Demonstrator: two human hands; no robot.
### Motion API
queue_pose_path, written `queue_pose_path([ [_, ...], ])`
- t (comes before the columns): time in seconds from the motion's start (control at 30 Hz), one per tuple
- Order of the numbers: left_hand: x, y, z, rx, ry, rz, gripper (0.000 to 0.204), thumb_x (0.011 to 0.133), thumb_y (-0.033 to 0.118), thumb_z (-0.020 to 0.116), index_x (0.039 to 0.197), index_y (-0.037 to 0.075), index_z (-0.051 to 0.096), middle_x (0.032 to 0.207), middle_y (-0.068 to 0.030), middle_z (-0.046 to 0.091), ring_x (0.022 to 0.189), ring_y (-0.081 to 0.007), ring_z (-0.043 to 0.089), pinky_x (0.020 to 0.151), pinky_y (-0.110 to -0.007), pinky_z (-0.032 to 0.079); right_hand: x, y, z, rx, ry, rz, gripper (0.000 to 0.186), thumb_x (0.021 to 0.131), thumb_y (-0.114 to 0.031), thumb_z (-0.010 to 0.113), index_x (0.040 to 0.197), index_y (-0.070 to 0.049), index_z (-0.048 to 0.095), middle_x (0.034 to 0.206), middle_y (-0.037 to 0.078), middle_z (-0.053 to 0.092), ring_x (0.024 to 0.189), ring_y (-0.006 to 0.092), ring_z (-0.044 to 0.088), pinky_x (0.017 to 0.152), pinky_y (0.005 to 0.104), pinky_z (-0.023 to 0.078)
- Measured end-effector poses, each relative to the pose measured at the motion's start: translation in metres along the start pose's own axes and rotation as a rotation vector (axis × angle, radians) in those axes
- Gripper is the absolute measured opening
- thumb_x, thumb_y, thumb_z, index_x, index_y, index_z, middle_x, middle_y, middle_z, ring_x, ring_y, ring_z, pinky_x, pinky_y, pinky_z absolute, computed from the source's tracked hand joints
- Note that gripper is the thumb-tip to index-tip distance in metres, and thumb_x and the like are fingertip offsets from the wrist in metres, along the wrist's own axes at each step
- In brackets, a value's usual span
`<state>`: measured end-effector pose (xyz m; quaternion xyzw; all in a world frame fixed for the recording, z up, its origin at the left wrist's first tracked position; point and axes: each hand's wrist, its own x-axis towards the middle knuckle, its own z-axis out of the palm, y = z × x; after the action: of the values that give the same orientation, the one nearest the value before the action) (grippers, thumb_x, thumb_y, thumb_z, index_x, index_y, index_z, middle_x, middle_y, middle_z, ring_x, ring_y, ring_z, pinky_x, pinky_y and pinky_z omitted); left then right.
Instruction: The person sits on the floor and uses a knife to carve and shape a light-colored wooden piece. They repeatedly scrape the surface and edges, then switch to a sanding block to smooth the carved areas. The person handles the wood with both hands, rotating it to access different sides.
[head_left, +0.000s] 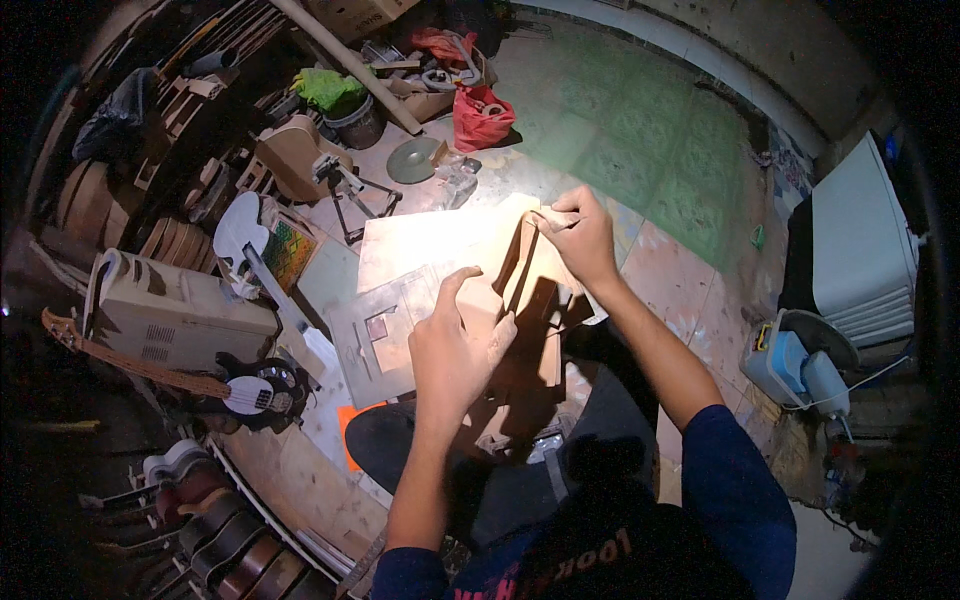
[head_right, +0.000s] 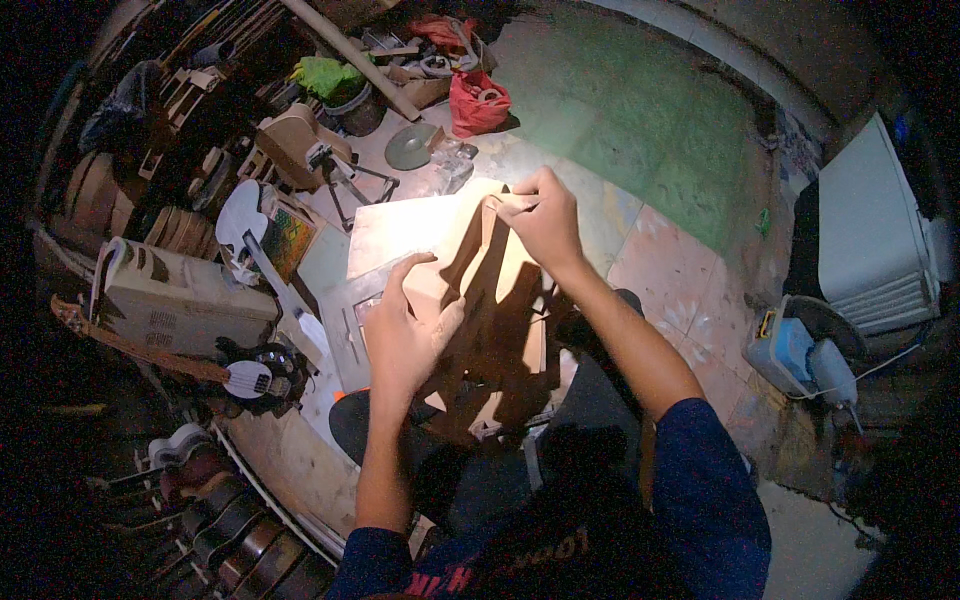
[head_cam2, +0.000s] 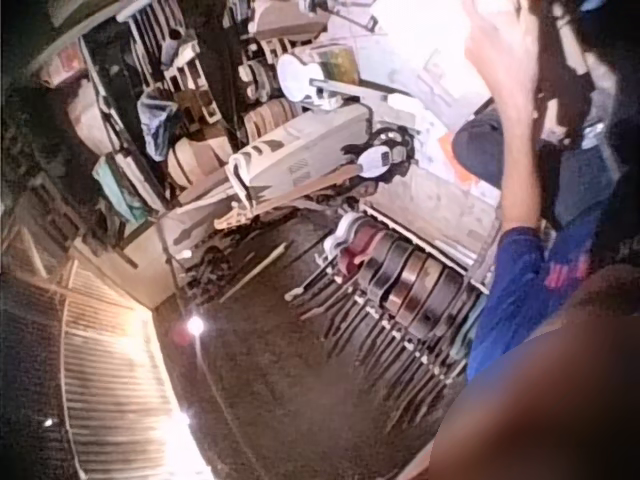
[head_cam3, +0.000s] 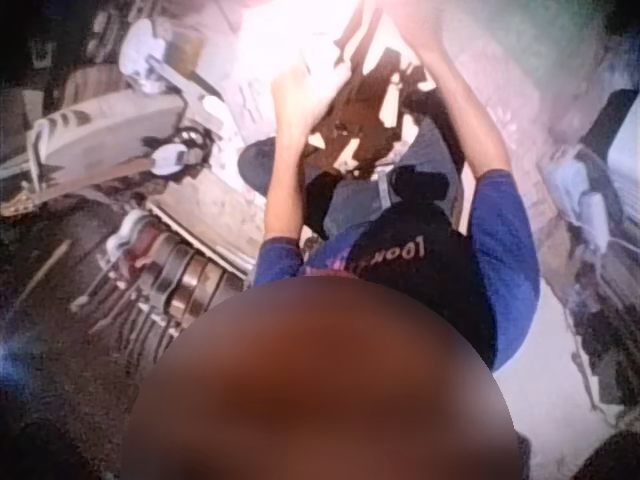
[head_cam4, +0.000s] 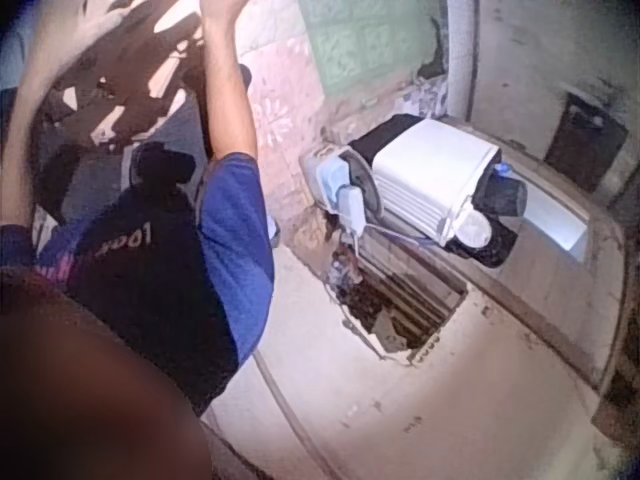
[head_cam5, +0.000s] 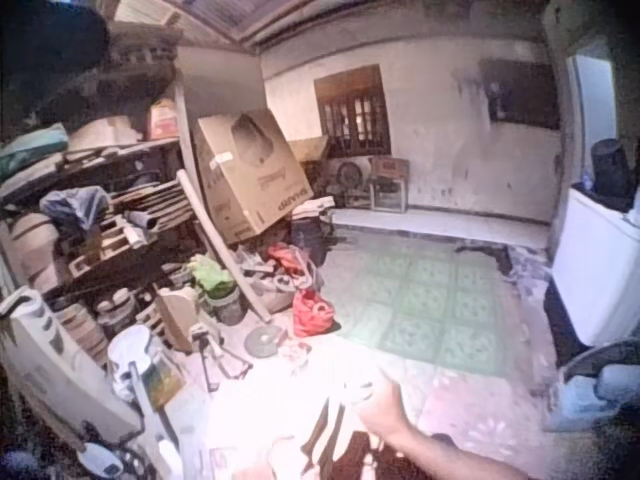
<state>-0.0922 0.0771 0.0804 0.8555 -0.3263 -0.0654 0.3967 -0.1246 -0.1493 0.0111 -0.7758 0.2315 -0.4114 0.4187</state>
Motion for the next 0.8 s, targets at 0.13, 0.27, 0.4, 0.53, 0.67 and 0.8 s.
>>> queue_pose_path([
  [0.13, 0.003, 0.004, 0.001, -0.041, 0.007, 0.002, 0.054, 0.077, 0.028, 0.075, 0.125, 0.012, 0.057, 0.084, -0.0209, 0.071, 0.078, -0.0406, 0.070, 0.073, -0.045, 0.054, -0.031, 0.021, 0.011, -0.009, -0.124, -0.088, 0.032, 0.074, -0.015, 0.084, 0.085, -0.004, 0.056, 0.078, 0.010, 0.062, 0.072, 0.0192, 0.061, 0.066, 0.0328, 0.049],
  [0.27, -0.001, 0.006, -0.001, -0.028, -0.026, -0.035, 0.054, 0.076, 0.028, 0.076, 0.125, 0.012, 0.057, 0.082, -0.0215, 0.070, 0.077, -0.0397, 0.070, 0.073, -0.045, 0.054, -0.012, 0.000, 0.000, -0.012, -0.070, 0.032, 0.029, 0.076, -0.016, 0.082, 0.082, -0.004, 0.056, 0.078, 0.010, 0.060, 0.074, 0.0225, 0.061, 0.067, 0.0332, 0.048],
  [0.4, 0.003, 0.015, -0.010, 0.004, -0.135, -0.153, 0.056, 0.075, 0.028, 0.076, 0.125, 0.012, 0.057, 0.082, -0.0218, 0.070, 0.077, -0.0393, 0.070, 0.073, -0.044, 0.054, -0.030, 0.010, 0.009, 0.047, -0.115, -0.083, 0.030, 0.076, -0.017, 0.083, 0.083, -0.004, 0.057, 0.079, 0.009, 0.061, 0.074, 0.0195, 0.060, 0.067, 0.0321, 0.048],
  [0.53, -0.002, 0.004, -0.001, -0.018, -0.043, -0.040, 0.056, 0.075, 0.027, 0.076, 0.126, 0.012, 0.056, 0.081, -0.0220, 0.070, 0.076, -0.0398, 0.070, 0.073, -0.045, 0.054, -0.013, -0.002, -0.002, -0.003, -0.047, 0.025, 0.027, 0.074, -0.015, 0.081, 0.082, -0.004, 0.057, 0.077, 0.012, 0.060, 0.073, 0.0258, 0.062, 0.068, 0.0357, 0.049],
  [0.67, 0.004, 0.007, -0.003, -0.028, -0.046, -0.044, 0.056, 0.075, 0.027, 0.076, 0.126, 0.012, 0.057, 0.081, -0.0219, 0.070, 0.076, -0.0402, 0.069, 0.073, -0.045, 0.054, -0.029, 0.020, 0.009, -0.002, -0.129, -0.085, 0.026, 0.074, -0.015, 0.080, 0.082, -0.003, 0.058, 0.078, 0.012, 0.062, 0.075, 0.0235, 0.063, 0.068, 0.0360, 0.050],
  [0.8, 0.005, 0.011, -0.004, -0.009, -0.062, -0.064, 0.056, 0.075, 0.027, 0.076, 0.126, 0.012, 0.057, 0.082, -0.0214, 0.070, 0.077, -0.0398, 0.069, 0.074, -0.045, 0.054, -0.006, 0.002, 0.000, -0.013, -0.027, 0.025, 0.029, 0.074, -0.015, 0.081, 0.079, -0.003, 0.055, 0.075, 0.012, 0.060, 0.072, 0.0265, 0.062, 0.066, 0.0374, 0.049],
])
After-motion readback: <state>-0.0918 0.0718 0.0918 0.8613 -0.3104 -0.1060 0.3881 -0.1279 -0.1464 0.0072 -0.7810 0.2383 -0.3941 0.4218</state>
